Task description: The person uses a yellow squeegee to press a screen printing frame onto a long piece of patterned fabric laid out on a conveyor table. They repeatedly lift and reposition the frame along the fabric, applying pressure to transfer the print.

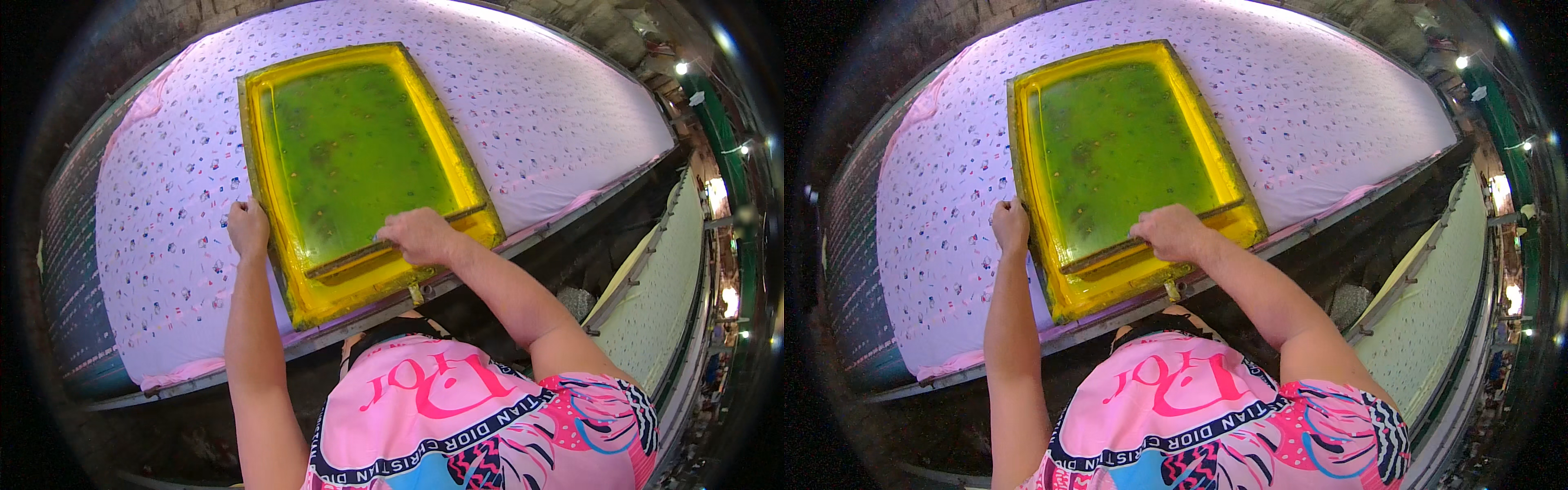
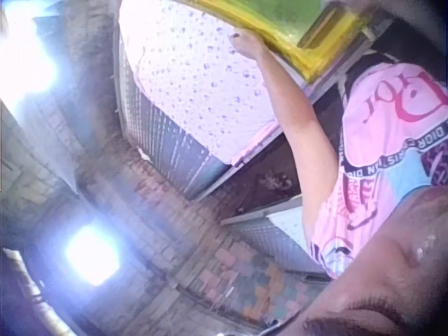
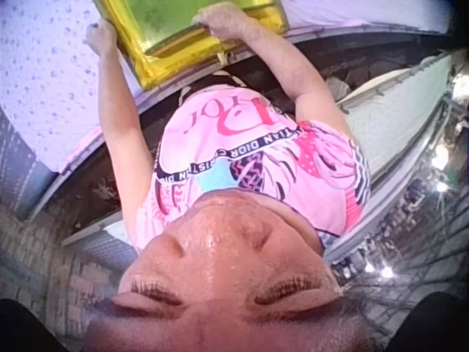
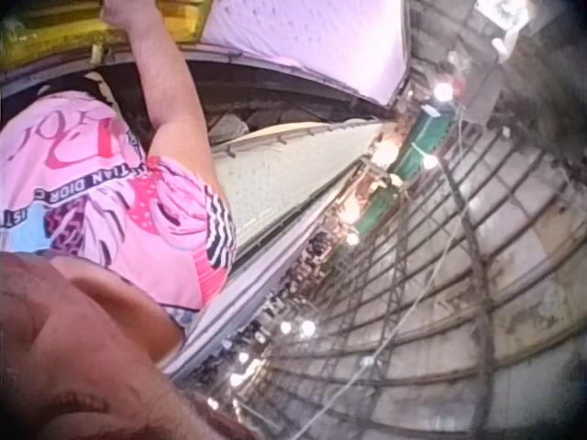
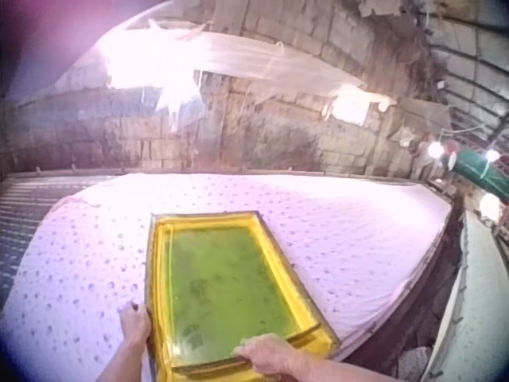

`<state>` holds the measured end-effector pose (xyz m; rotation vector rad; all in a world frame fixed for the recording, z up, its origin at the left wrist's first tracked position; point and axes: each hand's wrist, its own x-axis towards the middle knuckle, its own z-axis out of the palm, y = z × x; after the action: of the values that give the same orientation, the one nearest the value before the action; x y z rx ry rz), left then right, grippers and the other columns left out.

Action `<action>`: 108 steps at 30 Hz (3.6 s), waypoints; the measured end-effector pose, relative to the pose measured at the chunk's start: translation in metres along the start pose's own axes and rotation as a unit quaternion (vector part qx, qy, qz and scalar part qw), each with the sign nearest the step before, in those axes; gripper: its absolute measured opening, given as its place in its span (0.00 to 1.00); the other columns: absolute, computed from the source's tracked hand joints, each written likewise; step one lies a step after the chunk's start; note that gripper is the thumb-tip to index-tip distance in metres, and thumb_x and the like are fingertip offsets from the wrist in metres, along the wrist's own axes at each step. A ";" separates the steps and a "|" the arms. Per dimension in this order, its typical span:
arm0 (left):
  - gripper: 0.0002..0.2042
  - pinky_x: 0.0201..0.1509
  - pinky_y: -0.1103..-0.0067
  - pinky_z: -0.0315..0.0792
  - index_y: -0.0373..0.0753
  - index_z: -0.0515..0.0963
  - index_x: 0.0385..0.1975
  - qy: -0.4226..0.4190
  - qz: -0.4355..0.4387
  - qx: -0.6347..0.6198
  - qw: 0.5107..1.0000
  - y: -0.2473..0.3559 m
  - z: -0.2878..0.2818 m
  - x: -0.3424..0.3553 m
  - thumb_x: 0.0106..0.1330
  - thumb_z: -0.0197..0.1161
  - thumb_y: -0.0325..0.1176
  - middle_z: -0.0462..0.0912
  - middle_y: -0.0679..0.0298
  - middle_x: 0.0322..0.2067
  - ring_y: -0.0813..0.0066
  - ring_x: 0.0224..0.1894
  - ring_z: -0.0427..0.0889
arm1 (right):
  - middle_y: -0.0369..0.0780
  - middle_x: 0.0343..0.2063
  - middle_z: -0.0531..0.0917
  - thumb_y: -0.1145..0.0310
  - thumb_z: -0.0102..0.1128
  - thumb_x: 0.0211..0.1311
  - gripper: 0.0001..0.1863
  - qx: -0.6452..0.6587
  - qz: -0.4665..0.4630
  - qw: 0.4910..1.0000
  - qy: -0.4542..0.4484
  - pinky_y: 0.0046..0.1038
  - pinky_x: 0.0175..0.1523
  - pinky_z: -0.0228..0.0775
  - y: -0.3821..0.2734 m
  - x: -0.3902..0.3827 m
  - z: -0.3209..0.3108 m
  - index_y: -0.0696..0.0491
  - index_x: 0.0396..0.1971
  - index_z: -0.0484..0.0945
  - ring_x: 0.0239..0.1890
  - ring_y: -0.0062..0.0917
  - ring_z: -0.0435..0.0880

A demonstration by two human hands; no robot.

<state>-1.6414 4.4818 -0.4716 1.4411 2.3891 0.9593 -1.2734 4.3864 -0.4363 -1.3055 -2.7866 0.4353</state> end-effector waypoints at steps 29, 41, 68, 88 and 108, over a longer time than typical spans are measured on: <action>0.25 0.63 0.49 0.78 0.30 0.88 0.46 0.071 -0.088 0.261 0.959 0.042 0.003 -0.009 0.77 0.52 0.48 0.89 0.38 0.51 0.34 0.55 0.87 | 0.55 0.60 0.82 0.63 0.75 0.63 0.32 0.226 0.179 0.920 0.266 0.46 0.70 0.76 0.234 -0.115 0.048 0.65 0.62 0.80 0.62 0.51 0.83; 0.20 0.53 0.54 0.76 0.24 0.84 0.38 0.041 -0.030 0.144 0.988 -0.015 0.006 0.015 0.75 0.57 0.41 0.87 0.36 0.40 0.37 0.42 0.84 | 0.53 0.52 0.85 0.61 0.79 0.54 0.32 0.272 0.320 0.889 0.181 0.45 0.61 0.80 0.238 -0.074 0.034 0.64 0.56 0.82 0.56 0.49 0.87; 0.13 0.31 0.68 0.69 0.38 0.80 0.31 -0.054 -0.190 -0.246 0.949 0.221 0.135 -0.036 0.75 0.64 0.40 0.76 0.66 0.25 0.70 0.24 0.75 | 0.54 0.50 0.88 0.62 0.73 0.52 0.28 0.247 0.332 0.863 0.290 0.46 0.61 0.81 0.478 -0.197 -0.063 0.62 0.52 0.87 0.54 0.50 0.89; 0.11 0.38 0.70 0.82 0.29 0.84 0.43 -0.078 -0.171 -0.345 0.920 0.532 0.453 -0.282 0.72 0.66 0.33 0.87 0.58 0.35 0.66 0.33 0.87 | 0.54 0.52 0.90 0.66 0.74 0.51 0.27 0.241 0.446 0.813 0.285 0.44 0.64 0.81 0.878 -0.449 -0.012 0.58 0.54 0.90 0.55 0.49 0.90; 0.15 0.38 0.67 0.74 0.28 0.82 0.35 -0.070 -0.147 -0.217 0.962 0.512 0.501 -0.288 0.72 0.62 0.38 0.82 0.58 0.31 0.65 0.32 0.79 | 0.52 0.71 0.78 0.60 0.81 0.57 0.38 0.059 0.259 0.946 0.188 0.49 0.73 0.73 0.829 -0.480 -0.033 0.51 0.69 0.80 0.71 0.50 0.78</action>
<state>-0.8899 4.6159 -0.5903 0.9322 2.0435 1.1620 -0.3375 4.5346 -0.5828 -1.8577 -2.0637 0.3150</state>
